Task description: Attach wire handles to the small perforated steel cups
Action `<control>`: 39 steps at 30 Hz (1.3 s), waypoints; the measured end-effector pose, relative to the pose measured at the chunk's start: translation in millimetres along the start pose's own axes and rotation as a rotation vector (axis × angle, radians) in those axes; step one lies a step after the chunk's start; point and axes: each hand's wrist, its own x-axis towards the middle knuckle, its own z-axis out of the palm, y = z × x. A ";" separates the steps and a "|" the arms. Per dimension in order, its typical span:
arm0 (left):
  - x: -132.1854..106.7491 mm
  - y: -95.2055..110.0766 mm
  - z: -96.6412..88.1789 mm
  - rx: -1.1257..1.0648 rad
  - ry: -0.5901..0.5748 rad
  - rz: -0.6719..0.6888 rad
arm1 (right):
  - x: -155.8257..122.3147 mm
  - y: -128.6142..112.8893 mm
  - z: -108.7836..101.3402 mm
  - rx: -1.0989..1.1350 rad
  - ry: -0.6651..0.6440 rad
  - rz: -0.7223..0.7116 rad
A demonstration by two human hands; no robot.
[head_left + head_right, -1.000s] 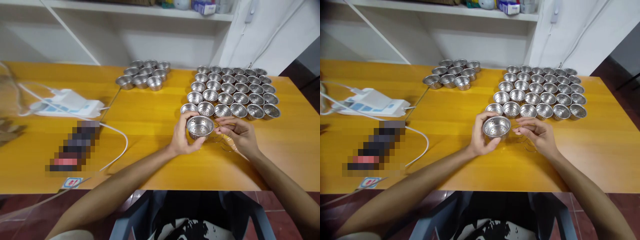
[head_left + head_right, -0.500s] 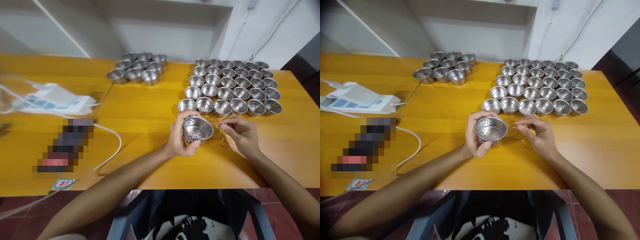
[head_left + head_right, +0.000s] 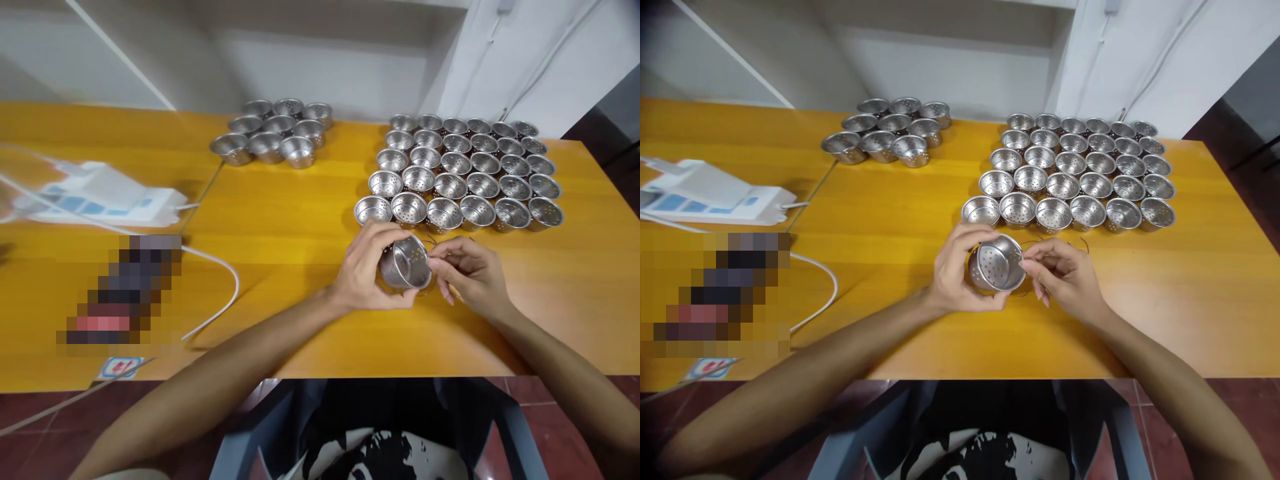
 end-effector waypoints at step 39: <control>2.7 -0.6 -7.3 0.072 -0.147 0.210 | 6.5 -1.7 -6.1 0.055 0.070 0.096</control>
